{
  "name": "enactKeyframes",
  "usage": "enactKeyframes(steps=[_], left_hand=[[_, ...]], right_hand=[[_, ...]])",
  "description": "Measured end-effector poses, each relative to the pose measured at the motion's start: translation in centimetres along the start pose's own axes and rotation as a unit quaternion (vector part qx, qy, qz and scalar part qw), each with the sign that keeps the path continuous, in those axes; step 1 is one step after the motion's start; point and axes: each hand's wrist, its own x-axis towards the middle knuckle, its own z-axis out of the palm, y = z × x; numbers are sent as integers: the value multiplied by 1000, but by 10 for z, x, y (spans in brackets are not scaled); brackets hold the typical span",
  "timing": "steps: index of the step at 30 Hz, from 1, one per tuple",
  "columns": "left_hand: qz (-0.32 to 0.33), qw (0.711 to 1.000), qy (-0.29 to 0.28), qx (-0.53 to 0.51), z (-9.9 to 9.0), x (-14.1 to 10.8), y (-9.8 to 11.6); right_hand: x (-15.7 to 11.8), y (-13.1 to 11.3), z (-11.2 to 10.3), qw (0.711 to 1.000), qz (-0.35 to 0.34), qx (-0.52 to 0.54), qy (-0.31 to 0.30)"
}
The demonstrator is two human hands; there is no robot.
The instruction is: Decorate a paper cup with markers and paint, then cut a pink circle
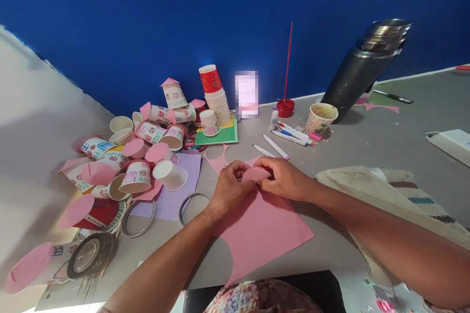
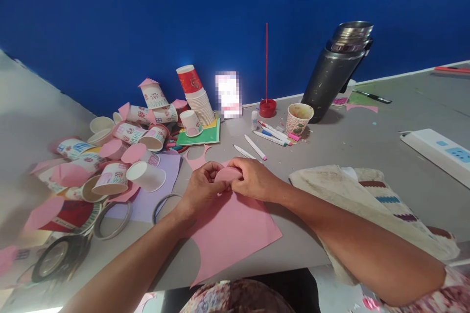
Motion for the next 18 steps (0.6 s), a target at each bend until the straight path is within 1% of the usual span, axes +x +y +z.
enactKeyframes(steps=[4, 8, 9, 11, 13, 14, 18], left_hand=[[11, 1000, 3, 21, 2, -1, -1], [13, 1000, 13, 15, 0, 1, 1], [8, 1000, 16, 7, -1, 1, 1], [-2, 1000, 23, -15, -2, 3, 2], [-4, 999, 26, -35, -4, 4, 2], [-2, 999, 25, -44, -4, 4, 2], [7, 998, 9, -56, -4, 3, 5]], right_hand=[[0, 0, 1, 999, 0, -36, 8], [0, 2, -2, 1000, -3, -6, -1], [0, 2, -3, 1000, -3, 7, 8], [1, 3, -7, 999, 9, 17, 50], [2, 3, -10, 995, 20, -9, 95], [3, 4, -10, 994, 17, -30, 107], [5, 11, -9, 987, -45, -95, 118]])
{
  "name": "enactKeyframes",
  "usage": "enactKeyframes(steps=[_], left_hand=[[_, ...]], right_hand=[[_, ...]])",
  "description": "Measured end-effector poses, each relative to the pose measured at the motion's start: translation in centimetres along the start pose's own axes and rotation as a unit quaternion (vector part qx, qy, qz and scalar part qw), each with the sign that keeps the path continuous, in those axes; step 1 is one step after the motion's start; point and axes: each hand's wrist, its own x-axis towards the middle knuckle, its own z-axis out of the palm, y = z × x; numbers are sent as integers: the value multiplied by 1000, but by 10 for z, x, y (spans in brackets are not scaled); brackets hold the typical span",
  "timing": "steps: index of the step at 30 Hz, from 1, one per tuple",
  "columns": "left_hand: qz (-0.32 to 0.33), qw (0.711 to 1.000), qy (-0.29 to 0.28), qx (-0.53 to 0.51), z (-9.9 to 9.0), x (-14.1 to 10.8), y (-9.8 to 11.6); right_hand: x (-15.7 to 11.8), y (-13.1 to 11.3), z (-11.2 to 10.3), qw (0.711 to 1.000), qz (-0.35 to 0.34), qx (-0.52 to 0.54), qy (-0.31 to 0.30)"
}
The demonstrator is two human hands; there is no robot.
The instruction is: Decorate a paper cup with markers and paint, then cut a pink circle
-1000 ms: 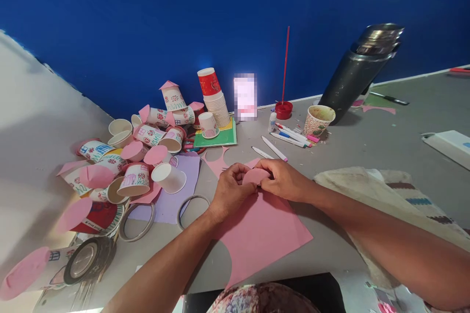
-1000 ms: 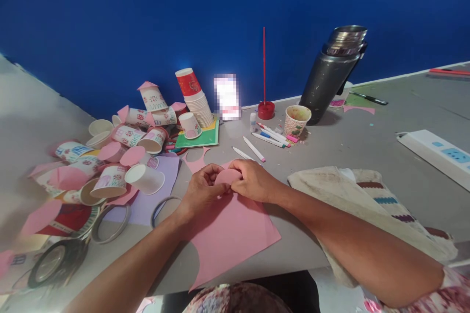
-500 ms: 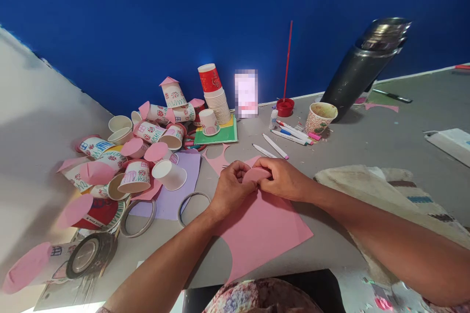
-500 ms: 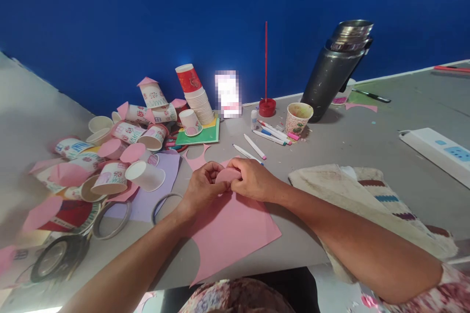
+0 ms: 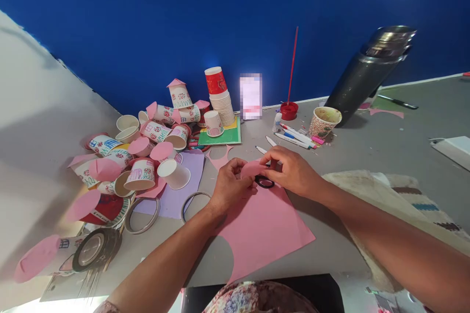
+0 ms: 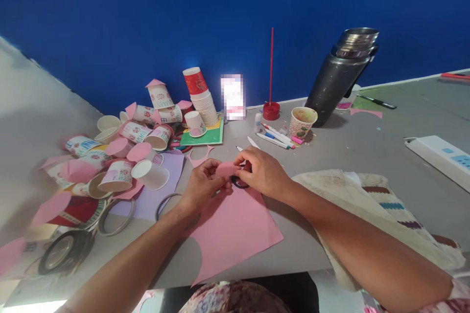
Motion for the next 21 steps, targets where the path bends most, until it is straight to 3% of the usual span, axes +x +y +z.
enactKeyframes(steps=[6, 10, 13, 16, 18, 21], left_hand=[[-59, 990, -67, -106, -5, 0, 8], [-97, 990, -55, -86, -9, 4, 6], [-75, 994, -31, -69, -11, 6, 4], [-20, 998, 31, -47, -14, 8, 4], [18, 997, 75, -26, -16, 11, 4], [61, 990, 124, -1, -20, 13, 7]], right_hand=[[0, 7, 1, 998, -53, 2, 27], [1, 6, 1, 994, -84, -2, 65], [2, 5, 1, 996, -39, -16, 76], [3, 5, 1, 996, 42, -77, -29], [2, 5, 3, 985, 57, -119, -111], [1, 3, 6, 979, 56, -138, -140]])
